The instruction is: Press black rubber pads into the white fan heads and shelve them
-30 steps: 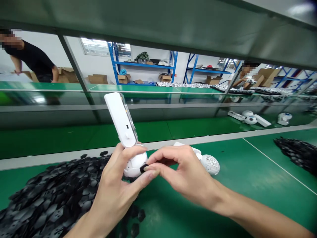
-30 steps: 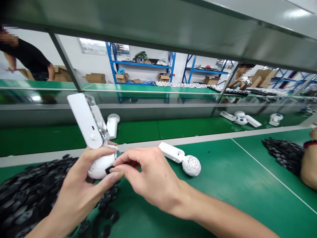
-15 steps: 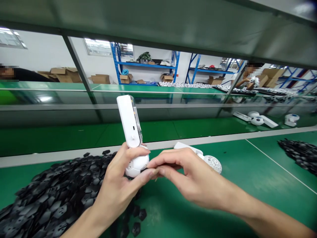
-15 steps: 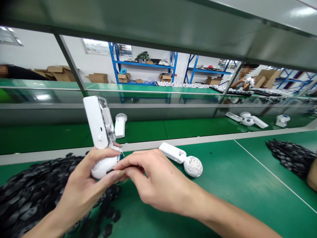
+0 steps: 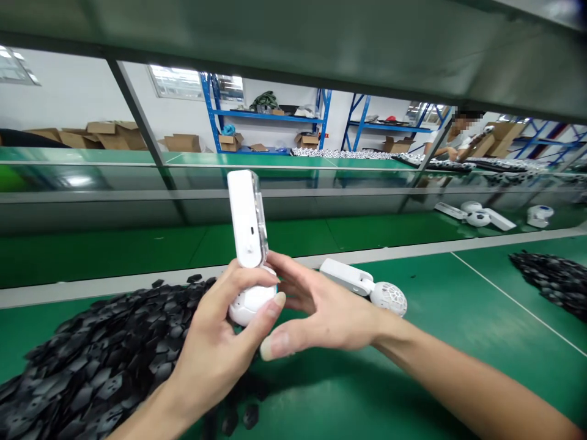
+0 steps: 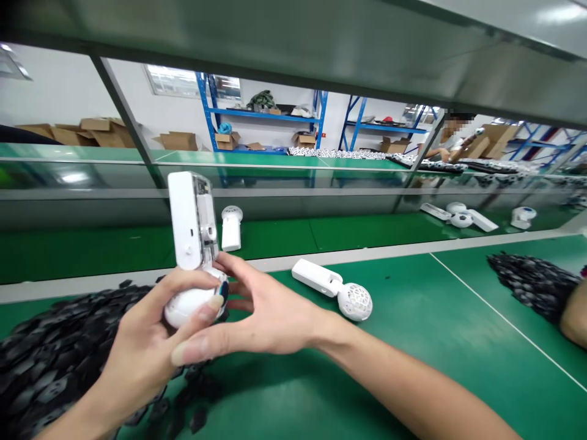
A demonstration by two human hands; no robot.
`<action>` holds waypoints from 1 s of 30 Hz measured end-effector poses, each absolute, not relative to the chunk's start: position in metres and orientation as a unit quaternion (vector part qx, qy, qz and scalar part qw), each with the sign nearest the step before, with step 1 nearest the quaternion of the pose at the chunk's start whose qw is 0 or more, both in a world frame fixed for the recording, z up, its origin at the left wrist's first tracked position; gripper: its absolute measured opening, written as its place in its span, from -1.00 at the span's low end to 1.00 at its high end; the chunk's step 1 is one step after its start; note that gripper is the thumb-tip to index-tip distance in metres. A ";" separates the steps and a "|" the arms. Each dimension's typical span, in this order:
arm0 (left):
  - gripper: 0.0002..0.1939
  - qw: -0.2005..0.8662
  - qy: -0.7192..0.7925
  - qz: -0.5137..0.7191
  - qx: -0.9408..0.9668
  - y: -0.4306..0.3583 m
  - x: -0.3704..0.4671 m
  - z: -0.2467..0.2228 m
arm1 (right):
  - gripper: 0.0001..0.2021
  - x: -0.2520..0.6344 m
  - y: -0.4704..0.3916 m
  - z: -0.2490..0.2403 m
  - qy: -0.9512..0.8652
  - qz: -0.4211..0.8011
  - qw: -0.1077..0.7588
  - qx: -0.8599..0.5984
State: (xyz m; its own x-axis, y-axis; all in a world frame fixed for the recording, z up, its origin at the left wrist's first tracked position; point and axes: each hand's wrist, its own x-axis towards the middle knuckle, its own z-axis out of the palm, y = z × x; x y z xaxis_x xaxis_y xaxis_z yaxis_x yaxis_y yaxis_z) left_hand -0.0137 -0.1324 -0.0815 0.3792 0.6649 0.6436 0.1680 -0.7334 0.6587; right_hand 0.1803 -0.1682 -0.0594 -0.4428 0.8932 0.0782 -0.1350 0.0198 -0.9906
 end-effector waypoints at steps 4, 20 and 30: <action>-0.90 0.275 0.270 0.486 0.784 -0.136 -0.010 -0.077 | 0.04 0.173 -0.168 -0.063 -0.581 0.610 0.427 -0.329; -0.42 0.506 0.231 0.556 0.618 -0.091 -0.026 -0.055 | -0.90 0.160 -0.193 -0.087 -0.871 0.205 0.025 -0.446; -0.70 0.596 0.231 0.525 0.561 -0.092 -0.025 -0.046 | -0.70 0.157 -0.194 -0.104 -0.965 -0.017 0.019 -0.263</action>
State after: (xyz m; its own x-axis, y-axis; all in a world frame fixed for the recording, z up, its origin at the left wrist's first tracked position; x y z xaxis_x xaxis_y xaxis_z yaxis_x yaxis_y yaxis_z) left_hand -0.0254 -0.0917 -0.0460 0.3410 0.8862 0.3137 -0.3664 -0.1820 0.9125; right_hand 0.1567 -0.1943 -0.1044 -0.8613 0.5061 0.0456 0.5074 0.8614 0.0226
